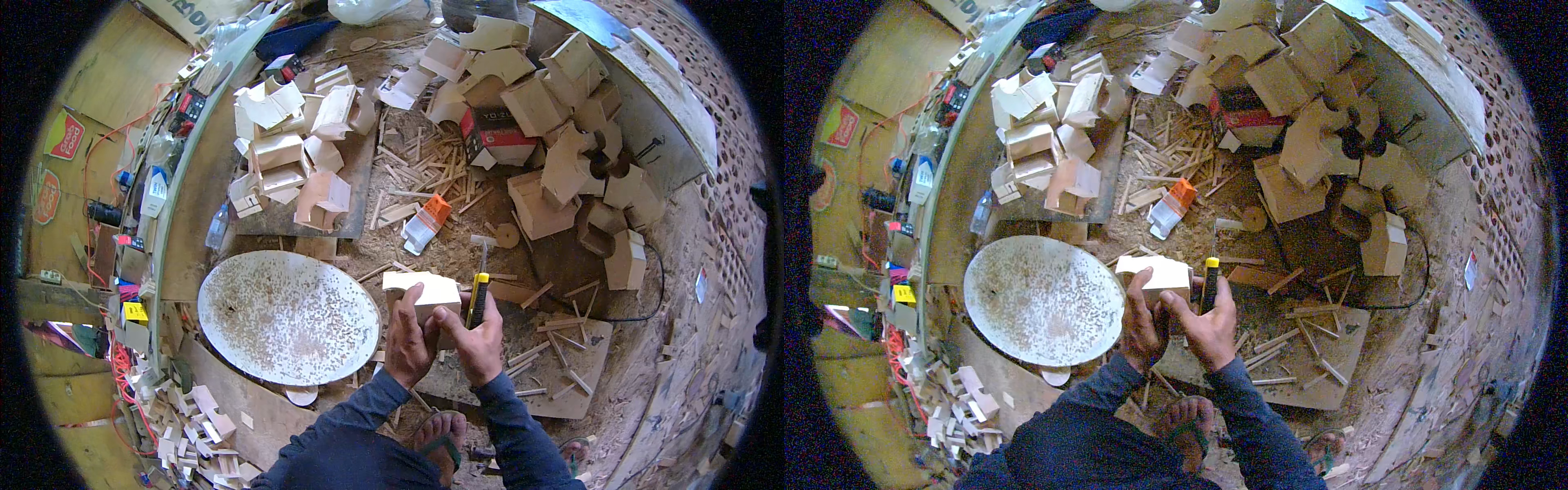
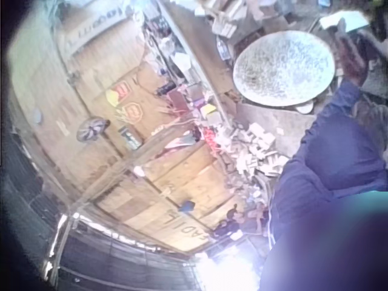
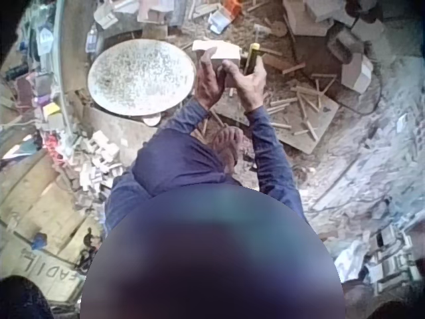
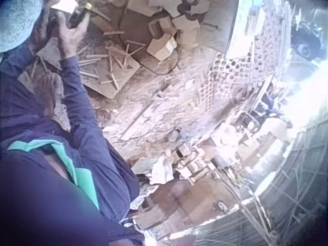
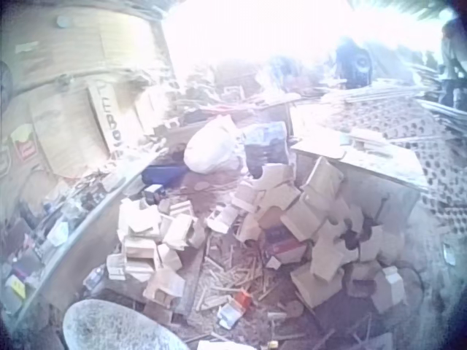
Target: The person sits on the floor and uses a chisel to repeatedly shave and shape small rectangular wooden blocks. They hold each block in one hand and use the chisel in the other to remove thin layers of wood, then place the finished pieces into a pile.
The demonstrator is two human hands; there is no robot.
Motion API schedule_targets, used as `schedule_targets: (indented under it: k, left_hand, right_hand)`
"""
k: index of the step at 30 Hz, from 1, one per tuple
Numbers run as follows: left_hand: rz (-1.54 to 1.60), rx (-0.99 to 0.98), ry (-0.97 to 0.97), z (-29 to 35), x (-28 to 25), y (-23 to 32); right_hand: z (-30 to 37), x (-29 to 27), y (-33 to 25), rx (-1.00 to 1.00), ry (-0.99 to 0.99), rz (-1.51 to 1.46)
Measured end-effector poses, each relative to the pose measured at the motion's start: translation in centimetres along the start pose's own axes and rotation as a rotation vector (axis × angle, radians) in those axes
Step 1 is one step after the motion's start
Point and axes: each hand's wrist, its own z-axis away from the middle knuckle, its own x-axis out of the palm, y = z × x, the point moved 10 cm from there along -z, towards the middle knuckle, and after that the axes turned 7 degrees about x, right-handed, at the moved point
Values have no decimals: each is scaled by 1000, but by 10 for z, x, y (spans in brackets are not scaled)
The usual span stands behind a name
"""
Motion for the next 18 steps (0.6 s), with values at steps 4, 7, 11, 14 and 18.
schedule_targets:
  k: [4,7,11,14,18]
  left_hand:
    - [63,-99,29,0,-7,-19]
    - [328,-270,21,-4,-13,-49]
    - [740,-463,10,-10,-9,-69]
    - [1122,-662,-50,-5,11,-65]
    - [1374,-785,-117,2,25,-51]
  right_hand:
    - [-6,8,-10,-101,5,107]
    - [-15,10,-7,-43,-79,168]
    - [-17,22,-6,45,-357,128]
    - [-16,19,7,292,-383,-124]
    - [-11,26,8,341,-386,-190]
